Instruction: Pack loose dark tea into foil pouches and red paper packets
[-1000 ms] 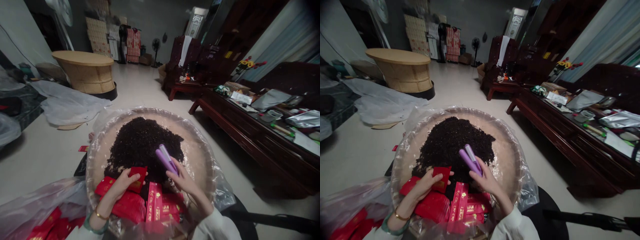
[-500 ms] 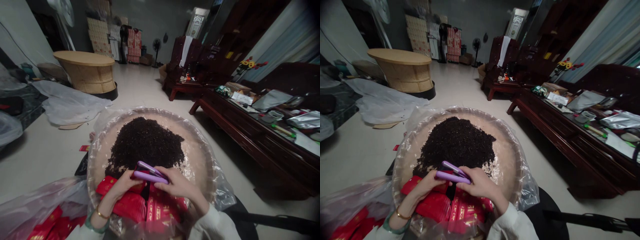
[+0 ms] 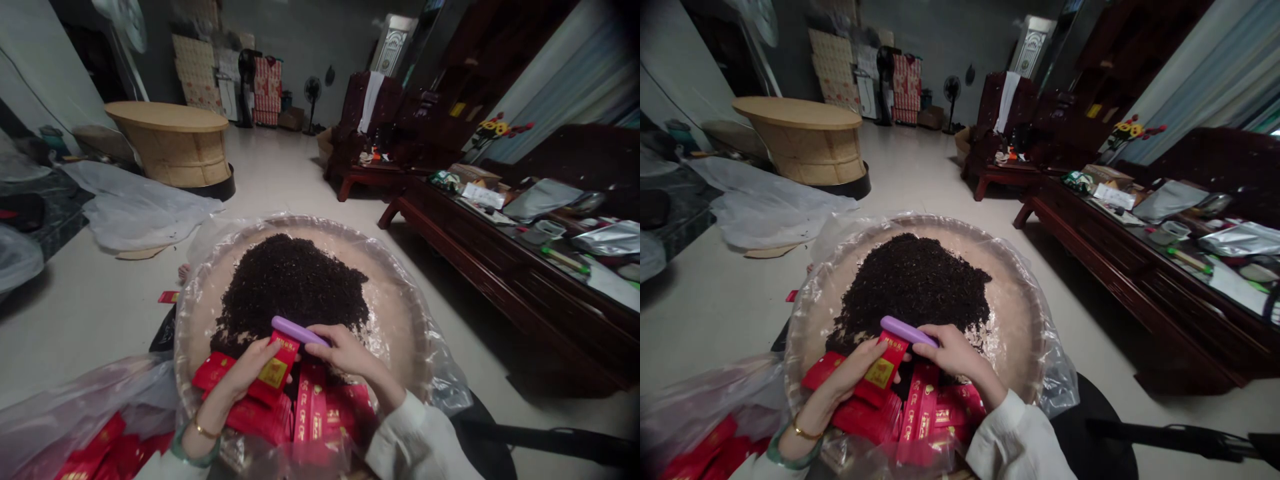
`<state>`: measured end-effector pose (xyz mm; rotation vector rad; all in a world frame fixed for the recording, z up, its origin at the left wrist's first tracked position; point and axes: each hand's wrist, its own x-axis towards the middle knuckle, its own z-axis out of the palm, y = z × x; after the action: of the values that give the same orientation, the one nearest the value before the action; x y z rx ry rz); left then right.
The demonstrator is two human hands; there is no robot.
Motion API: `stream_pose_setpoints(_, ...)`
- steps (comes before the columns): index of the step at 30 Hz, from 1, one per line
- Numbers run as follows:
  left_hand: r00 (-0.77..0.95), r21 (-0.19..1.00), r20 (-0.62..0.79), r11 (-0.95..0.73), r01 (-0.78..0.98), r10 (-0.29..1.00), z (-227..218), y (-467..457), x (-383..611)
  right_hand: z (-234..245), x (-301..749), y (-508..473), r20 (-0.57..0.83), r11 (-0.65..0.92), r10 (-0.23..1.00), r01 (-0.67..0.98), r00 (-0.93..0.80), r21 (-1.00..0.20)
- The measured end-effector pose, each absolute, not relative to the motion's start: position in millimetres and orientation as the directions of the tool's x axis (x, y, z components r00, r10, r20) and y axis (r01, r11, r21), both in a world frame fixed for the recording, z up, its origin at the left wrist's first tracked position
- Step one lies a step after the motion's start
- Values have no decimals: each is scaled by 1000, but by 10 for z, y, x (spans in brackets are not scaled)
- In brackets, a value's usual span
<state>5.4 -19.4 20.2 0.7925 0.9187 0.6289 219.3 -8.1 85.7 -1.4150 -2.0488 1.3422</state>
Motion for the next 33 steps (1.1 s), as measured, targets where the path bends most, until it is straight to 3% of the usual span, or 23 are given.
stream_pose_setpoints(8, 430, 797, -470, 580, -167, 770, 231, -184, 100, 739, 2202, -59, -316, -126, 838, 406, -445, -905)
stream_pose_setpoints(14, 329, 833, -437, 515, -203, 837, 156, -154, 110, 761, 2185, -73, -301, -107, 853, 421, -427, -901)
stream_pose_setpoints(25, 137, 888, -400, 420, -188, 906, 120, -120, 62, 792, 2159, -89, -216, 72, 876, 560, -431, -825)
stream_pose_setpoints(33, 169, 871, -373, 407, -276, 913, 124, -106, 50, 798, 2202, -79, -287, 19, 874, 617, -392, -787)
